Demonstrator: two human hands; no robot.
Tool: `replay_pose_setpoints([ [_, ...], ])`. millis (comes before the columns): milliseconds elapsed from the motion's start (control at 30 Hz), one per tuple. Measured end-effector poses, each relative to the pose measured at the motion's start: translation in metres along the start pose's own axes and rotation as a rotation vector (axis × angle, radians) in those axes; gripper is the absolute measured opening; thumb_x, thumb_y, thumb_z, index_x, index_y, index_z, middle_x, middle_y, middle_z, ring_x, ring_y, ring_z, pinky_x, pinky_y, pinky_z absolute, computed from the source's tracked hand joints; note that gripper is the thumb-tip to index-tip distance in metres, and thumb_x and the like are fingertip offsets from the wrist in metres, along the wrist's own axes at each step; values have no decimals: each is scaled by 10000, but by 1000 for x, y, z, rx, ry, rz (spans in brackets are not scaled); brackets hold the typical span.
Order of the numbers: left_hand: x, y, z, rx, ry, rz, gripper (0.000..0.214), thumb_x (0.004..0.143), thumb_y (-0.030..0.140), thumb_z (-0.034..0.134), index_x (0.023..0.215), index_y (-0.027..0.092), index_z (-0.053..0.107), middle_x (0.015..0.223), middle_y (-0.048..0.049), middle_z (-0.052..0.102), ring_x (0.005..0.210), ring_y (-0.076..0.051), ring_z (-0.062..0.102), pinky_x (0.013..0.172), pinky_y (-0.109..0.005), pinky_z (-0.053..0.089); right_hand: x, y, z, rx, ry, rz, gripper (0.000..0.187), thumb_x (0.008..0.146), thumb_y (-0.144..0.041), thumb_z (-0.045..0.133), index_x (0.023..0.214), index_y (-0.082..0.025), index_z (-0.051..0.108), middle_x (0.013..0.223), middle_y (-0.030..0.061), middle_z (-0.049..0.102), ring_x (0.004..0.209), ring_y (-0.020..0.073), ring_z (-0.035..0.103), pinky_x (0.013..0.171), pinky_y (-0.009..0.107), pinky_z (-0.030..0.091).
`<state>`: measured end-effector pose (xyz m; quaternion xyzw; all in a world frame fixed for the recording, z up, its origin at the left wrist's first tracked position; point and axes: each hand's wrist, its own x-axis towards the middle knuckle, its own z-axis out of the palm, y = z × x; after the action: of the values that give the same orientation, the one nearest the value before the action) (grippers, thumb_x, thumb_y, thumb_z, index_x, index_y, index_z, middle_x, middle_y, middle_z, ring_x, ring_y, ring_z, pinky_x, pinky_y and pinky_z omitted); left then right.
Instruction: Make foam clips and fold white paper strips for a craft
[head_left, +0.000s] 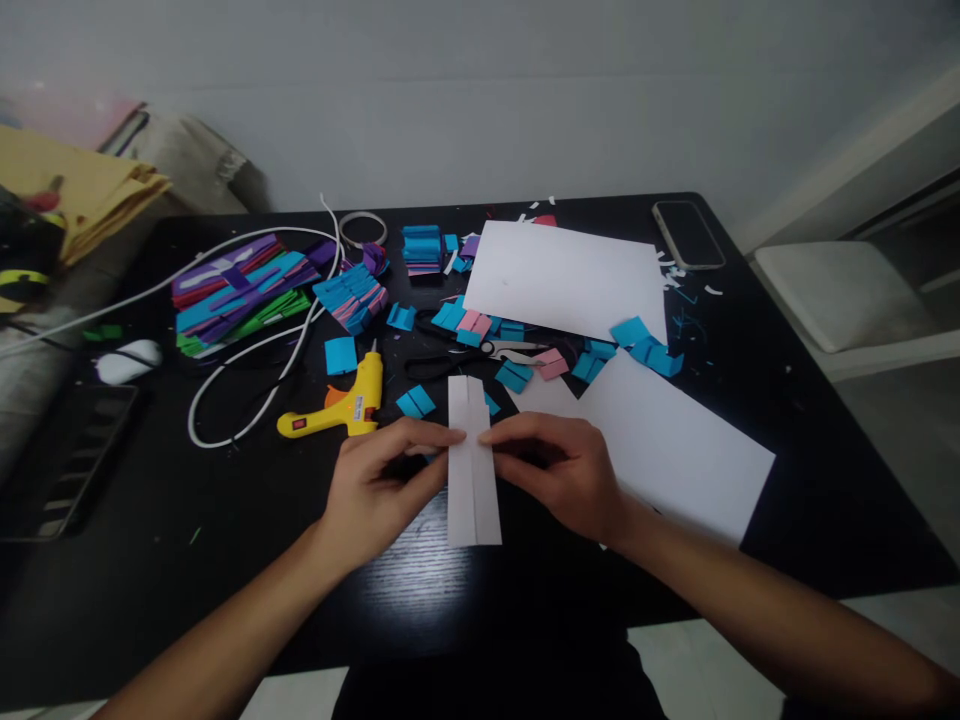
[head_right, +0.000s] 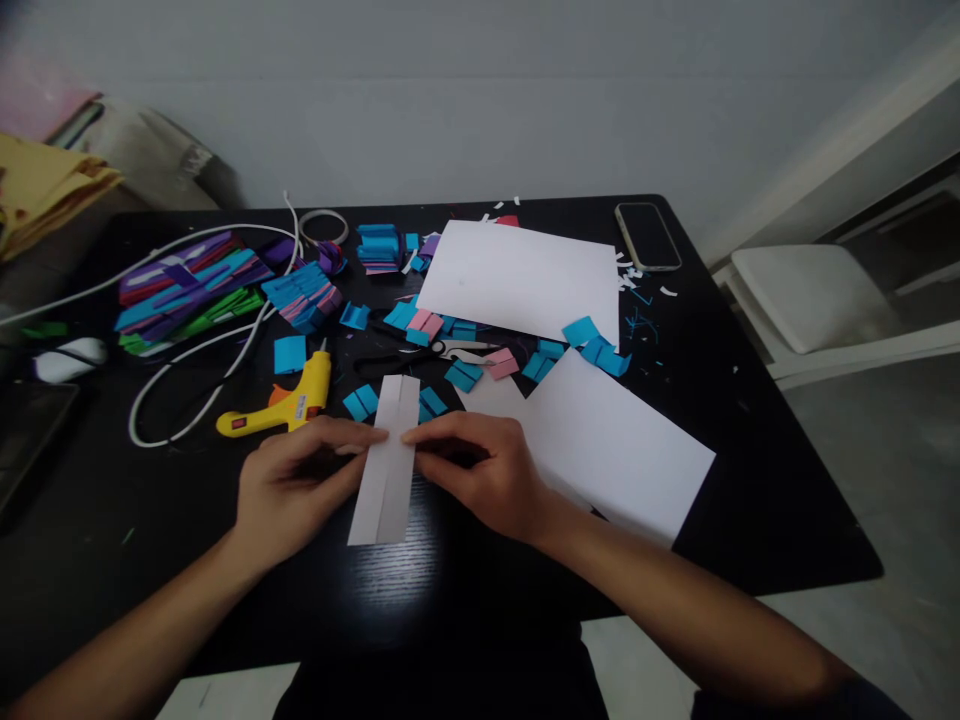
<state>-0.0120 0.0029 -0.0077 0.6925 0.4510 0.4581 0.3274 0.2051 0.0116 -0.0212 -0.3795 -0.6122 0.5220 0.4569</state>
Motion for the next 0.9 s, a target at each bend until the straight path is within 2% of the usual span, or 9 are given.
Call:
replay_pose_setpoints([
  [267,2,-5,1,-59,-66,31,136,873,168,786,1003,206,778,953,-39,777,864,-141,733,763,-225,597,3,2,-1,-23,42,-85,159,857,-139,809,949,-268,827,952,25,784,876,158,746,781,286,603],
  [367,1,-4,4,-65,-36,-37,69,875,155,782,921,203,761,880,-17,770,783,-118,716,709,-206,577,2,1,2,-24,76,-41,111,834,-173,838,907,-252,812,924,25,786,853,164,745,776,294,607],
  [467,-1,-2,11,-167,0,-160,89,876,142,771,872,202,706,764,21,743,644,-85,674,609,-175,539,2,0,6,0,116,48,96,817,-211,855,867,-242,779,859,7,771,784,148,733,726,269,609],
  [633,-2,-2,22,-457,68,-323,347,832,147,814,1043,242,555,743,67,725,632,-88,690,606,-174,540,1,-2,9,96,164,153,192,788,-232,870,918,-239,729,827,-12,760,760,140,743,710,245,620],
  [733,-2,-3,20,-451,28,-386,483,838,191,823,1187,259,496,778,57,737,665,-111,710,617,-192,549,1,-2,7,111,124,177,148,824,-227,830,942,-232,740,859,3,764,795,147,747,739,256,623],
  [800,-1,-5,15,-390,6,-361,500,865,220,801,1261,255,498,883,16,760,770,-134,733,686,-222,573,2,-2,5,86,80,147,88,865,-208,777,950,-229,762,882,15,760,811,149,740,741,264,614],
  [900,0,-7,7,-248,-48,-248,461,882,235,787,1284,251,562,962,-8,758,857,-144,729,765,-243,576,2,-2,3,11,51,62,118,893,-170,722,969,-229,791,941,35,753,870,159,727,764,279,602],
])
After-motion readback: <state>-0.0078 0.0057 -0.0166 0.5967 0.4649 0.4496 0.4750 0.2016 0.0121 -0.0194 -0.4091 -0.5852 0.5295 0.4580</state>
